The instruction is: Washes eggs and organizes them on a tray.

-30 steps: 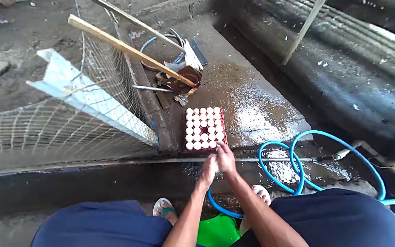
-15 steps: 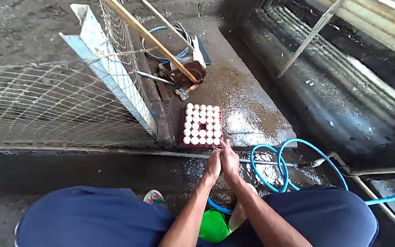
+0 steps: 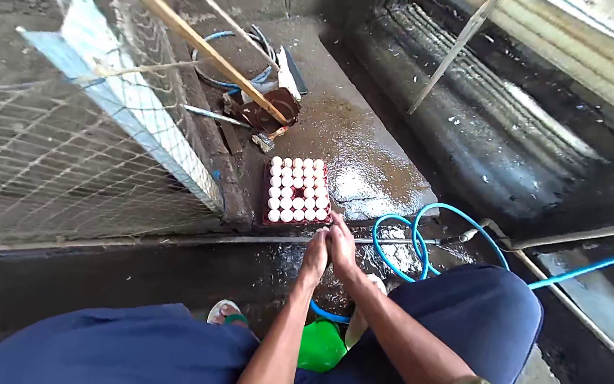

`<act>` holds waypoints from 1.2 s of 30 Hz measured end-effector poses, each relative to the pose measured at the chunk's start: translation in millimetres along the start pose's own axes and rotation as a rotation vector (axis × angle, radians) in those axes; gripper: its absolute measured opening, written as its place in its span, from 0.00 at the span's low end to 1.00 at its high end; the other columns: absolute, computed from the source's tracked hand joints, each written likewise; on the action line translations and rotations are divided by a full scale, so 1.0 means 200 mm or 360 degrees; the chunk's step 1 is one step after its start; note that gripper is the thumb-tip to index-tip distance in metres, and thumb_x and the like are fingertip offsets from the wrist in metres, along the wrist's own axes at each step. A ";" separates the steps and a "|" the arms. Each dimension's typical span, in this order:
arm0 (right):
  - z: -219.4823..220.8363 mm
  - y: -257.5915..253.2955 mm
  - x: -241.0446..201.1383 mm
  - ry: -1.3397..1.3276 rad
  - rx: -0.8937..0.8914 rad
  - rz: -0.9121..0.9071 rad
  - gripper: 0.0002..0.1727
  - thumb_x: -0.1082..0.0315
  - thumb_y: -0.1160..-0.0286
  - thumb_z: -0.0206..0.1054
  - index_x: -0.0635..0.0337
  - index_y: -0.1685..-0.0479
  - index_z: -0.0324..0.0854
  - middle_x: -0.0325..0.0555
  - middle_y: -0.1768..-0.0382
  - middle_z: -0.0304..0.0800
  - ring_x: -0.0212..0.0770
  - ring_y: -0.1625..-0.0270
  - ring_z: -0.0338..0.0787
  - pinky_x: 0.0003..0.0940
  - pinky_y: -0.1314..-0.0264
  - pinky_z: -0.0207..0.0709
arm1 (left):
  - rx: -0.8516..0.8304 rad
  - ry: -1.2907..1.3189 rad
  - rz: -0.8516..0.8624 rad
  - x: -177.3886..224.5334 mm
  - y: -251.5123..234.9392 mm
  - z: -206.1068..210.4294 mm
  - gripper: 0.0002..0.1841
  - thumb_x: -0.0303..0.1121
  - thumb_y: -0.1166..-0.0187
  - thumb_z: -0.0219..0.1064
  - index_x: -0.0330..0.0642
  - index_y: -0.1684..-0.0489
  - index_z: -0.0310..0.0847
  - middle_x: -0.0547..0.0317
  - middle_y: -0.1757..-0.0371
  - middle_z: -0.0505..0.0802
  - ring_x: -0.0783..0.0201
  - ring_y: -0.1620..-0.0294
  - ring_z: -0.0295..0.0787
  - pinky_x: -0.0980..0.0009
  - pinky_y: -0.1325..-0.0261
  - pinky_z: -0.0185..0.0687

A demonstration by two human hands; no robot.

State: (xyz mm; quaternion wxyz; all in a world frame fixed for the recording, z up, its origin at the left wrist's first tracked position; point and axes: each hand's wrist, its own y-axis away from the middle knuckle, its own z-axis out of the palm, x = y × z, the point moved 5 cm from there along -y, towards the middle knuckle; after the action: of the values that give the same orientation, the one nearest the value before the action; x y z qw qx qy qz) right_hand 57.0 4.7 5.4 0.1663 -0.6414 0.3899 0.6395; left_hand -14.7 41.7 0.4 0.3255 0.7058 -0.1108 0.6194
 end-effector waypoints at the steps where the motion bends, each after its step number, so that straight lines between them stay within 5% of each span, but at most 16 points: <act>1: -0.01 -0.04 0.01 -0.0084 0.0029 0.0138 0.30 0.66 0.13 0.47 0.63 0.11 0.61 0.61 0.12 0.61 0.51 0.14 0.67 0.51 0.17 0.66 | -0.0006 0.0034 -0.0011 0.00 0.01 0.00 0.27 0.37 0.05 0.36 0.23 0.29 0.75 0.33 0.31 0.84 0.50 0.28 0.79 0.53 0.22 0.70; 3: 0.00 0.03 -0.01 -0.0067 0.0020 0.0101 0.29 0.63 0.09 0.42 0.65 0.11 0.60 0.62 0.14 0.65 0.50 0.15 0.70 0.50 0.16 0.66 | 0.0087 -0.0034 0.0082 0.00 0.00 0.00 0.25 0.32 0.08 0.38 0.20 0.36 0.78 0.30 0.36 0.86 0.48 0.31 0.81 0.53 0.24 0.71; 6: 0.01 0.09 -0.01 0.0035 -0.0033 -0.0162 0.30 0.66 0.16 0.44 0.67 0.17 0.70 0.64 0.10 0.56 0.54 0.06 0.56 0.50 0.06 0.52 | 0.0058 -0.0073 0.0086 -0.05 -0.03 0.00 0.23 0.31 0.08 0.41 0.21 0.35 0.77 0.33 0.33 0.85 0.52 0.30 0.80 0.59 0.23 0.69; 9: -0.03 -0.03 0.03 -0.0105 0.0037 0.0155 0.30 0.64 0.10 0.43 0.63 0.10 0.60 0.58 0.10 0.59 0.50 0.10 0.62 0.51 0.12 0.59 | 0.0010 0.0004 -0.0027 -0.03 -0.01 0.02 0.27 0.37 0.06 0.36 0.25 0.33 0.78 0.36 0.35 0.85 0.53 0.31 0.80 0.55 0.25 0.70; 13: 0.01 0.09 0.00 0.0003 -0.0013 -0.0146 0.30 0.66 0.16 0.42 0.68 0.17 0.70 0.65 0.12 0.60 0.53 0.08 0.58 0.49 0.07 0.53 | 0.0078 -0.0006 0.0042 -0.03 -0.01 0.01 0.23 0.31 0.07 0.39 0.22 0.35 0.77 0.34 0.36 0.86 0.53 0.32 0.81 0.58 0.24 0.71; 15: -0.03 0.00 0.03 -0.0095 0.0004 0.0037 0.29 0.65 0.13 0.42 0.64 0.16 0.70 0.60 0.13 0.66 0.50 0.12 0.67 0.48 0.12 0.62 | 0.0003 0.0082 -0.0039 -0.02 0.01 0.02 0.28 0.38 0.05 0.35 0.25 0.32 0.77 0.36 0.36 0.86 0.54 0.33 0.81 0.57 0.26 0.73; 18: -0.02 0.05 0.03 -0.0128 0.0120 0.0169 0.28 0.61 0.08 0.40 0.63 0.17 0.69 0.60 0.25 0.78 0.48 0.26 0.79 0.48 0.26 0.73 | 0.0006 -0.0048 0.0069 0.00 0.00 0.03 0.25 0.33 0.08 0.37 0.21 0.37 0.78 0.33 0.40 0.87 0.52 0.36 0.82 0.57 0.27 0.72; 21: -0.03 0.08 0.01 -0.0065 0.0068 -0.0084 0.28 0.66 0.18 0.48 0.68 0.22 0.75 0.63 0.16 0.69 0.51 0.12 0.68 0.49 0.12 0.62 | -0.0104 -0.0094 0.0012 -0.01 0.00 0.02 0.24 0.33 0.05 0.38 0.23 0.34 0.77 0.35 0.36 0.86 0.54 0.33 0.81 0.59 0.25 0.71; 23: -0.06 -0.04 0.04 -0.0259 0.0087 0.0218 0.26 0.67 0.15 0.49 0.64 0.20 0.72 0.57 0.25 0.78 0.44 0.28 0.80 0.45 0.28 0.74 | -0.0262 -0.0092 -0.0125 0.00 -0.01 0.02 0.29 0.40 0.04 0.33 0.29 0.28 0.76 0.39 0.34 0.85 0.55 0.33 0.81 0.56 0.27 0.74; 25: -0.08 -0.10 0.12 -0.0535 0.0145 0.0603 0.21 0.60 0.10 0.49 0.60 0.26 0.72 0.54 0.47 0.83 0.44 0.51 0.85 0.45 0.50 0.81 | -0.0386 -0.0134 -0.0171 0.00 0.00 0.03 0.27 0.43 0.05 0.34 0.34 0.27 0.73 0.43 0.38 0.85 0.59 0.42 0.81 0.58 0.40 0.78; 27: -0.08 -0.08 0.13 -0.0570 0.0192 0.0615 0.22 0.57 0.07 0.46 0.62 0.29 0.73 0.55 0.51 0.84 0.46 0.53 0.85 0.46 0.51 0.81 | -0.0303 -0.0066 -0.0153 -0.02 -0.01 0.04 0.23 0.44 0.07 0.43 0.37 0.26 0.68 0.48 0.46 0.85 0.64 0.55 0.83 0.65 0.57 0.80; 29: -0.04 0.00 0.07 -0.0312 0.0139 0.0264 0.26 0.61 0.08 0.41 0.66 0.23 0.72 0.56 0.39 0.85 0.43 0.40 0.85 0.45 0.38 0.80 | -0.0149 0.0085 -0.0076 -0.02 -0.03 0.02 0.22 0.42 0.06 0.47 0.35 0.24 0.67 0.44 0.38 0.86 0.61 0.43 0.86 0.62 0.41 0.83; 31: -0.03 0.04 0.02 -0.0109 0.0087 -0.0009 0.26 0.65 0.13 0.44 0.67 0.23 0.74 0.59 0.22 0.76 0.47 0.18 0.74 0.47 0.17 0.68 | -0.0163 0.0202 -0.0013 -0.01 -0.02 0.02 0.25 0.37 0.04 0.38 0.29 0.19 0.64 0.39 0.23 0.78 0.58 0.24 0.76 0.60 0.20 0.70; 33: -0.07 -0.03 0.04 -0.0183 0.0223 0.0115 0.25 0.66 0.14 0.49 0.64 0.24 0.76 0.59 0.26 0.81 0.48 0.25 0.80 0.50 0.26 0.75 | -0.0183 0.0052 -0.0085 -0.01 0.00 0.03 0.27 0.40 0.04 0.36 0.32 0.23 0.72 0.43 0.27 0.83 0.61 0.29 0.80 0.61 0.27 0.75; 34: -0.08 -0.06 0.05 -0.0258 0.0253 0.0238 0.24 0.65 0.14 0.50 0.62 0.22 0.73 0.59 0.31 0.82 0.49 0.33 0.83 0.51 0.35 0.78 | -0.0138 -0.0015 -0.0110 -0.01 0.00 0.04 0.26 0.42 0.05 0.36 0.35 0.32 0.78 0.49 0.40 0.86 0.64 0.43 0.83 0.65 0.44 0.80; 36: -0.07 -0.02 0.06 -0.0290 0.0249 0.0301 0.23 0.62 0.10 0.49 0.63 0.23 0.73 0.60 0.36 0.84 0.49 0.38 0.85 0.50 0.37 0.79 | -0.0065 0.0024 -0.0135 -0.01 0.00 0.03 0.26 0.39 0.06 0.38 0.29 0.36 0.80 0.43 0.42 0.88 0.60 0.42 0.83 0.60 0.37 0.79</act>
State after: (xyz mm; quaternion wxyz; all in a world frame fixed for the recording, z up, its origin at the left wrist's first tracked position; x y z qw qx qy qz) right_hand 67.0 -5.7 -4.6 0.1895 -0.5261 0.4804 0.6756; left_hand -9.9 38.4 -1.8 0.3667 0.6984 -0.0909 0.6078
